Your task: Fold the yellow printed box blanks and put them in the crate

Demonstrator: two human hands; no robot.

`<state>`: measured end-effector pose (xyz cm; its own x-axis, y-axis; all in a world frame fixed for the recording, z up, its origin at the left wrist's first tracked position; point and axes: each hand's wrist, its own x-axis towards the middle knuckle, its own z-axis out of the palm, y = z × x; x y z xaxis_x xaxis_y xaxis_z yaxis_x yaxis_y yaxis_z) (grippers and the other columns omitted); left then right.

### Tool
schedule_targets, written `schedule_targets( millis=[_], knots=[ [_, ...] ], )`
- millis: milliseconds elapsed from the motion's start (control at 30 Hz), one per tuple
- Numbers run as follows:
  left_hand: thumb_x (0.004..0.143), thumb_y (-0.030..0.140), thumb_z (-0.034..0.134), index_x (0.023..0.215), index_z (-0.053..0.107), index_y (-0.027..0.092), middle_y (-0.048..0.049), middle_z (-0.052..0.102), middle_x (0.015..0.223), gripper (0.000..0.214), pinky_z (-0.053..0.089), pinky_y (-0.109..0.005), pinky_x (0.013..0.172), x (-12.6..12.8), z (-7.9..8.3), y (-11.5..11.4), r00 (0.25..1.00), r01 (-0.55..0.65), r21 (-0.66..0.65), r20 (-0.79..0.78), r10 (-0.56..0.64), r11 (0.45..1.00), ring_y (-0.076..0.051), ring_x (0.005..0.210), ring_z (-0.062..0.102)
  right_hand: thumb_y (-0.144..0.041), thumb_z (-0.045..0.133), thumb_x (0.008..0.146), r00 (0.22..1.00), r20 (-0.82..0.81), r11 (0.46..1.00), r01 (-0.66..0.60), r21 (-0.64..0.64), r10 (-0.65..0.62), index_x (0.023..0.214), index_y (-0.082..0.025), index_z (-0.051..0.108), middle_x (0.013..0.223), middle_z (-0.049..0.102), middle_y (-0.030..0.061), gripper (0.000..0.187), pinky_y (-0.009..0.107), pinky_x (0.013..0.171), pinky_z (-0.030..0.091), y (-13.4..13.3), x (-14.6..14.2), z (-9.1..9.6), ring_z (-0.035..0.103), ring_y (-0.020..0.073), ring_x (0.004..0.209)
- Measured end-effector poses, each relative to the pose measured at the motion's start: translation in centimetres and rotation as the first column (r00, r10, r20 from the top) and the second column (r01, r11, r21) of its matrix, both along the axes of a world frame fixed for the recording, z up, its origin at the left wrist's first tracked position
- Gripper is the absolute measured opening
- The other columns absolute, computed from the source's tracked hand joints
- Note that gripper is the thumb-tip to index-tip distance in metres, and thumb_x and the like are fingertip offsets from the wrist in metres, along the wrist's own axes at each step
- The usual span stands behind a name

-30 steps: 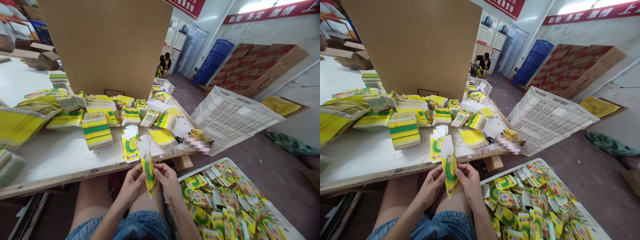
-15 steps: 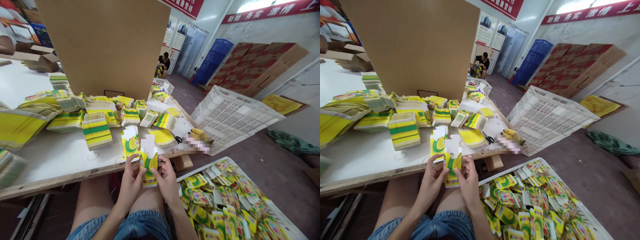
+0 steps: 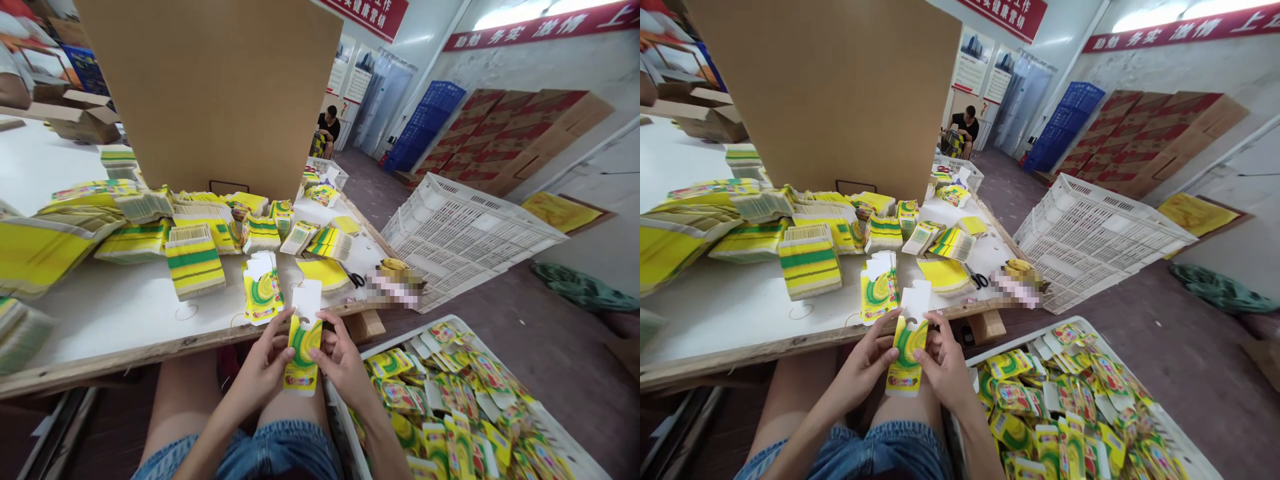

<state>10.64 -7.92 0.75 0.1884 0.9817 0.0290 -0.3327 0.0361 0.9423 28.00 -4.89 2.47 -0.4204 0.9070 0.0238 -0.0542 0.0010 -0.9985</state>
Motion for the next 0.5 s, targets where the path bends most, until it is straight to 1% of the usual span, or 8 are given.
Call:
schedule_targets(
  millis=[100,233,333,433,500],
  knots=[
    [0.089,0.037,0.06,0.142,0.032,0.019,-0.0138,0.07,0.113,0.063,0.051,-0.036,0.088,-0.3,0.11,-0.02,0.998,0.058,-0.018,-0.004,-0.058,0.998,-0.026,0.102,0.066,-0.033,0.064,0.088,0.999,0.036,1.0,-0.015,-0.006,0.016,0.12,-0.025,0.05,0.093,0.07,0.0035,0.036,0.03,0.076,0.051,-0.02,0.26,0.04,0.064,0.0171,0.079],
    [0.088,0.033,0.063,0.137,0.033,0.021,-0.0108,0.071,0.104,0.059,0.051,-0.035,0.083,-0.39,0.3,-0.12,0.986,0.159,-0.022,0.057,-0.158,0.987,-0.023,0.092,0.068,-0.039,0.061,0.09,0.998,0.063,1.0,0.016,-0.008,-0.015,0.115,-0.023,0.053,0.084,0.066,0.0011,0.031,0.023,0.062,0.045,-0.24,0.57,0.17,0.055,0.0124,0.064],
    [0.085,0.03,0.068,0.126,0.038,0.022,-0.0063,0.071,0.093,0.052,0.051,-0.031,0.076,-0.06,0.14,-0.29,0.974,0.195,-0.021,0.126,-0.191,0.981,-0.02,0.083,0.068,-0.042,0.059,0.091,0.99,0.132,0.998,0.048,0.03,-0.051,0.102,-0.02,0.06,0.074,0.059,-0.0012,0.025,0.021,0.054,0.039,-0.22,0.77,0.5,0.049,0.0112,0.059],
    [0.082,0.029,0.071,0.111,0.043,0.023,-0.0021,0.069,0.084,0.041,0.05,-0.027,0.069,0.37,-0.24,-0.44,0.968,0.205,-0.03,0.153,-0.198,0.978,-0.017,0.075,0.067,-0.042,0.056,0.093,0.97,0.212,0.989,0.096,0.113,-0.118,0.087,-0.018,0.065,0.07,0.056,-0.0008,0.026,0.022,0.055,0.038,0.11,0.81,0.69,0.049,0.012,0.06],
    [0.082,0.03,0.071,0.109,0.043,0.022,-0.0017,0.068,0.084,0.039,0.05,-0.027,0.069,0.53,-0.37,-0.5,0.971,0.199,-0.031,0.141,-0.193,0.98,-0.017,0.074,0.066,-0.04,0.056,0.093,0.956,0.236,0.972,0.129,0.197,-0.175,0.079,-0.017,0.067,0.073,0.059,0.0016,0.028,0.024,0.062,0.042,0.38,0.71,0.59,0.054,0.0146,0.069]
  ],
)
